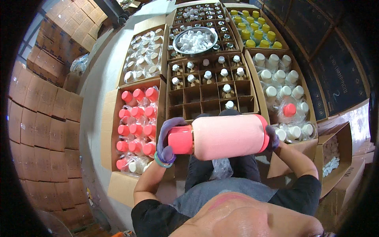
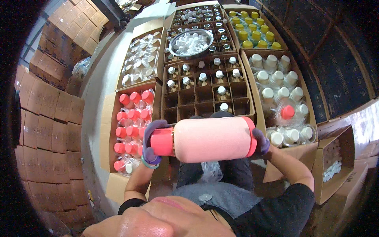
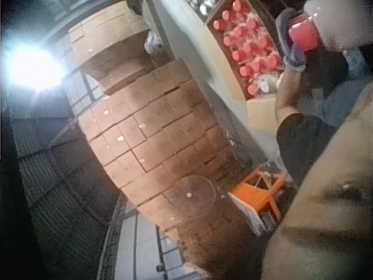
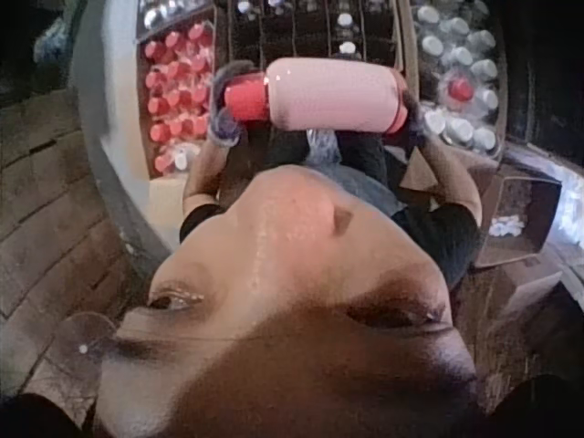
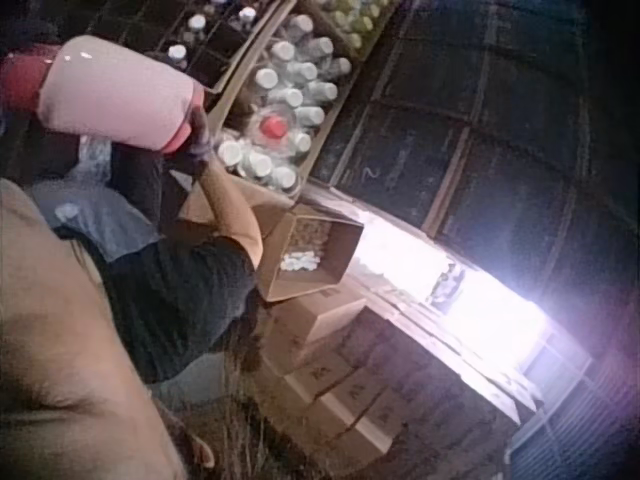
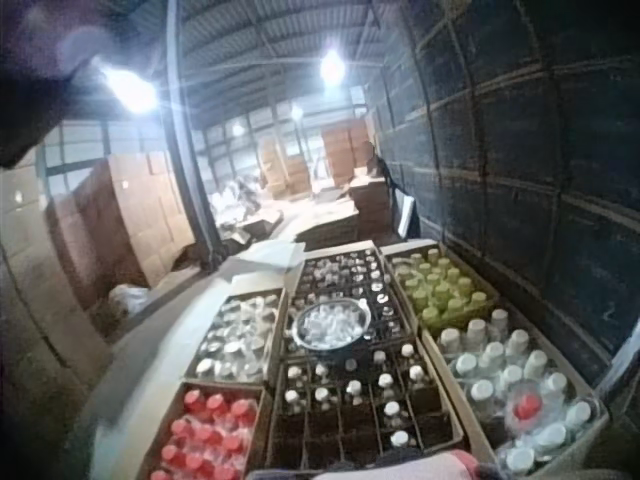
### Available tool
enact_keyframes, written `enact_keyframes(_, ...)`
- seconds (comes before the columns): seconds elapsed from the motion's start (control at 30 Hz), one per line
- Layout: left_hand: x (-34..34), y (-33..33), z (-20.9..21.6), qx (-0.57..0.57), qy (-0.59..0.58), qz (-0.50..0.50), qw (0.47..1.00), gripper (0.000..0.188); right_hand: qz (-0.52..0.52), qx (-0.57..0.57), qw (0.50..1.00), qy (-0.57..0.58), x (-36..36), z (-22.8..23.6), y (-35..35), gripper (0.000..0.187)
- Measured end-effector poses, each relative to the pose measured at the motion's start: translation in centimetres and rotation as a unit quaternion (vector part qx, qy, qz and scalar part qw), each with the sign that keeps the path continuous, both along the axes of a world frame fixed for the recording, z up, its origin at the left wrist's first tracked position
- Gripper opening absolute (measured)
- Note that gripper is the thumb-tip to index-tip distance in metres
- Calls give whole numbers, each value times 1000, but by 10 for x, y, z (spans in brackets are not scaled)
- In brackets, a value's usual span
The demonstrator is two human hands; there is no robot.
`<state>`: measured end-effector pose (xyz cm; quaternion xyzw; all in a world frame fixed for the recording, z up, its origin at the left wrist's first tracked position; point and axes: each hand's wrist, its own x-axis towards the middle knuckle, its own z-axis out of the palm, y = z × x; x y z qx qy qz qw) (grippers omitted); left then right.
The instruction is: The person assembles thermos flasks by inserting stainless steel inner liners into plastic outer shells and screwing on lids. The person handles pink and white flasks, removes plastic wrapping, and places completed units into cardboard boxes.
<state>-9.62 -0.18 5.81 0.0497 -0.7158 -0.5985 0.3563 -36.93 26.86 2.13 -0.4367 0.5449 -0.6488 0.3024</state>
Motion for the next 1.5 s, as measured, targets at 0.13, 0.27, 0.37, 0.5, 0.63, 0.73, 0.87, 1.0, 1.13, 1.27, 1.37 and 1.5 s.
enact_keyframes(0.13, 14, -17, -26, 592, -74, -24, 802, 84, -21, 2, 910, 414, -14, 35, 8, 128)
enact_keyframes(0.27, 2, -13, -23, 347, -137, 50, 927, 72, -9, -1, 999, 45, 9, 7, 4, 107)
enact_keyframes(0.37, 8, 9, -5, 64, -30, 17, 997, 85, 94, 75, 841, -528, 15, -23, 10, 92)
enact_keyframes(0.5, 14, -5, -12, 408, -66, 12, 910, 68, -32, 58, 993, 97, 11, 13, 10, 126)
enact_keyframes(0.63, 25, -16, -35, 499, -172, 3, 849, 60, -30, -18, 935, 352, 9, 26, -1, 120)
enact_keyframes(0.73, 17, 7, -10, -136, -53, 77, 986, 59, -39, 60, 997, -33, 26, 17, -5, 117)
enact_keyframes(0.87, 4, 4, -24, 265, -38, 131, 955, 67, 54, 31, 985, -159, -2, 19, 5, 121)
enact_keyframes(1.0, 24, -8, -46, 557, -179, 54, 810, 65, 19, -79, 909, 409, 2, 55, -2, 133)
enact_keyframes(1.13, 21, 1, -29, -52, -83, 46, 994, 85, 93, 166, 818, -542, 12, 13, 2, 113)
enact_keyframes(1.27, 19, -6, -41, 319, -21, -37, 947, 94, 56, 66, 981, -173, 4, 12, 6, 110)
enact_keyframes(1.37, 37, -16, -80, 493, -139, -11, 859, 69, 17, -8, 959, 284, 8, 46, 0, 120)
enact_keyframes(1.5, 33, 0, -50, 222, -111, 67, 966, 66, 46, 64, 993, 92, 12, 17, -5, 117)
